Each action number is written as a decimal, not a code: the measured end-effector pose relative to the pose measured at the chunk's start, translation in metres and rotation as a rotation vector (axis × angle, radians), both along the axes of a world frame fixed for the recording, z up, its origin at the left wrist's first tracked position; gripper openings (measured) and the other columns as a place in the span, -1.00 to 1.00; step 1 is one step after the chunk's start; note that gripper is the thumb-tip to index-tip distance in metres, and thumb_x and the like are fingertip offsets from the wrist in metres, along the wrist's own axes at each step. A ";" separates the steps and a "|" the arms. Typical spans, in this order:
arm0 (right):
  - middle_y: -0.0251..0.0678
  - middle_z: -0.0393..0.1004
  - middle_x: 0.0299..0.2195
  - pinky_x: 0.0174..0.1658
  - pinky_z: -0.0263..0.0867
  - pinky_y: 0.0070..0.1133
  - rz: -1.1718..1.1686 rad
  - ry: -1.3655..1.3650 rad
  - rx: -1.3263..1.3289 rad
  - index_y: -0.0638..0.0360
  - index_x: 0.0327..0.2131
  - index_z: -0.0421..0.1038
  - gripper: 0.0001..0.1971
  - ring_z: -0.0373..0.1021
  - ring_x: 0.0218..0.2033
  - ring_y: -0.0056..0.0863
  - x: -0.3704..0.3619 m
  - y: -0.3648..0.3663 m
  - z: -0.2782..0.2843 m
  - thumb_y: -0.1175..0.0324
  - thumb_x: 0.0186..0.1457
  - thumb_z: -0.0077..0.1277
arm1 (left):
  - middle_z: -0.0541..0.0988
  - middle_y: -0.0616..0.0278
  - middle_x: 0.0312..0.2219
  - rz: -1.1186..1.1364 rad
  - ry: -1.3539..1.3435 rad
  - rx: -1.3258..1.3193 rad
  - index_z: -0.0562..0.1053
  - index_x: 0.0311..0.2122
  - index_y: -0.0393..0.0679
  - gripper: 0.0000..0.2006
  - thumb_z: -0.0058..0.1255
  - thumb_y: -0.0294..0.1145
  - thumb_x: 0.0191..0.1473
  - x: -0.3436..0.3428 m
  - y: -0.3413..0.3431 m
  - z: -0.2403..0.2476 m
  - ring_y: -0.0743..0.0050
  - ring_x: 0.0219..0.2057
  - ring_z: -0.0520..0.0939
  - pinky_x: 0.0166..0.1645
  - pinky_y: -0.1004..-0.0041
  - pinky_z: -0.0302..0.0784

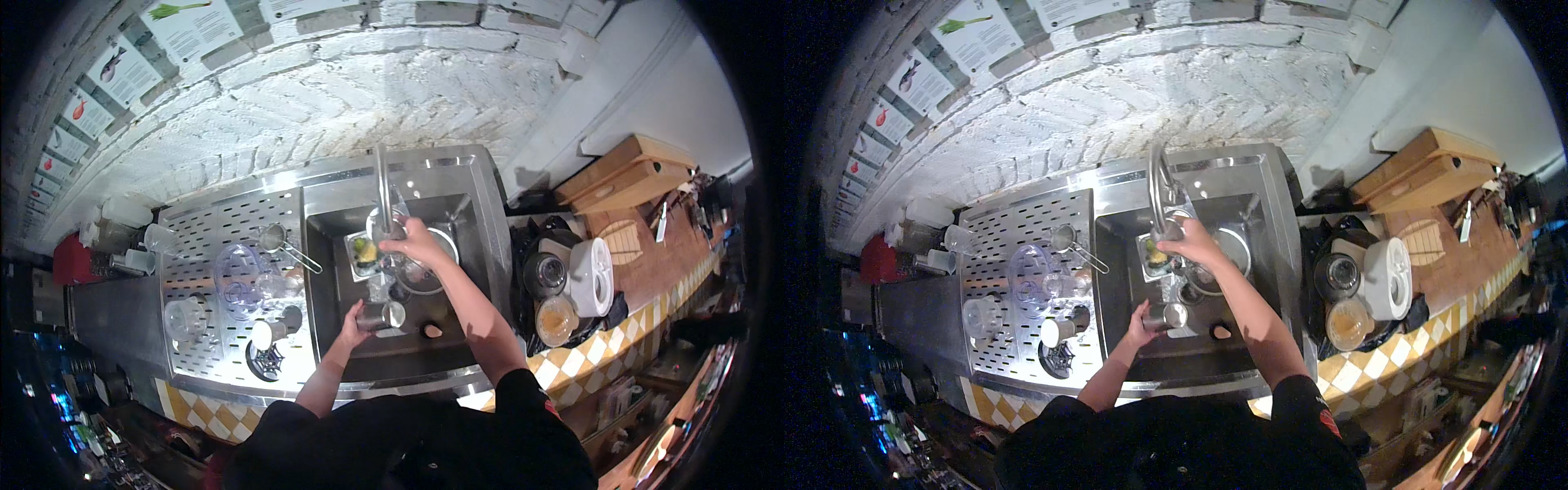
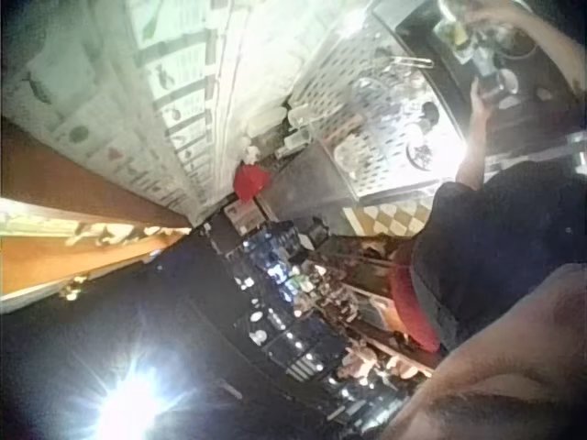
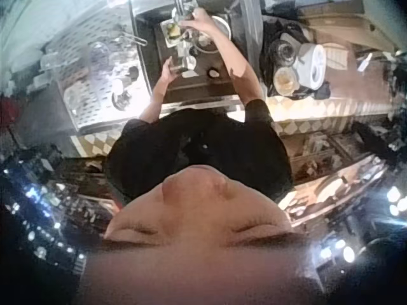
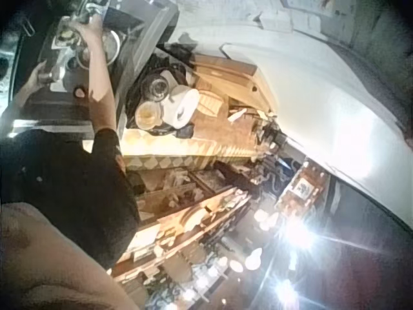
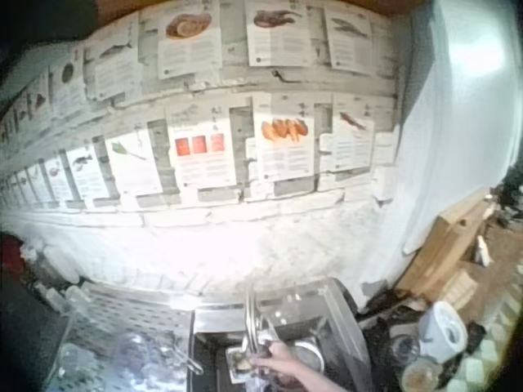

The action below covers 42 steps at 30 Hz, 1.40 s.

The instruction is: The person prepares a pink drink by pouring a liquid from a shaker into a glass, adds ice, and stirs it. They then wash the shaker and other tools in the sink before returning to the bar area.

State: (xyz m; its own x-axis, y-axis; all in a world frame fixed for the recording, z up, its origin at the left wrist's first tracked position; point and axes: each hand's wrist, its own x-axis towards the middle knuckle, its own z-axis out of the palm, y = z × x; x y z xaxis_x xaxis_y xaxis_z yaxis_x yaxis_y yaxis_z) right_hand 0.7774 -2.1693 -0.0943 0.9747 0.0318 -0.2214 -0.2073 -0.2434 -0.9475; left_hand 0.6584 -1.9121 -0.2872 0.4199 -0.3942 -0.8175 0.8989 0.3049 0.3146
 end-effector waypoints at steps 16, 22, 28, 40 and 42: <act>-0.23 0.58 -0.25 -0.13 0.34 -0.50 -0.283 -0.053 0.178 0.36 -0.11 0.47 -0.55 0.46 -0.23 -0.49 -0.018 -0.072 -0.049 0.13 0.10 0.17 | 0.58 0.03 -0.14 -0.747 -1.483 0.789 0.54 -0.01 -0.01 -0.47 0.21 0.06 -0.05 0.122 -0.081 0.114 0.01 -0.12 0.60 -0.05 0.22 0.51; -0.38 0.54 -0.24 -0.23 0.41 -0.52 -0.534 0.011 0.443 0.20 -0.11 0.47 -0.72 0.47 -0.24 -0.55 -0.106 -0.118 -0.090 0.20 0.27 0.01 | 0.46 0.17 -0.07 -0.791 -1.980 1.103 0.46 0.00 0.03 -0.42 0.18 0.14 -0.08 0.158 -0.114 0.167 -0.02 -0.11 0.58 -0.07 0.13 0.55; -0.19 0.47 -0.10 -0.22 0.48 -0.36 -0.704 0.275 0.610 0.26 0.14 0.20 -0.39 0.49 -0.22 -0.35 -0.152 -0.093 -0.066 0.00 0.22 0.04 | 0.47 0.16 -0.06 -0.990 -1.929 1.056 0.48 -0.02 0.06 -0.47 0.22 0.07 -0.08 0.146 -0.121 0.190 0.01 -0.11 0.59 -0.19 0.13 0.60; -0.25 0.47 -0.27 -0.45 0.49 -0.53 -0.511 -0.163 0.230 0.19 0.06 0.16 -0.34 0.48 -0.47 -0.50 -0.184 -0.051 -0.118 0.62 -0.11 0.27 | 0.56 0.01 -0.17 -0.738 -2.141 1.132 0.51 0.03 0.06 -0.46 0.12 0.12 -0.01 0.139 -0.111 0.187 -0.11 -0.13 0.56 -0.16 0.08 0.57; -0.24 0.47 -0.29 -0.50 0.41 -0.63 -0.526 0.007 0.240 0.19 0.14 0.09 -0.30 0.44 -0.50 -0.57 -0.185 -0.049 -0.083 0.68 -0.07 0.19 | 0.53 0.02 -0.11 -0.688 -1.790 1.143 0.49 0.03 0.04 -0.47 0.10 0.11 0.00 0.141 -0.114 0.187 -0.12 -0.11 0.52 -0.14 0.05 0.56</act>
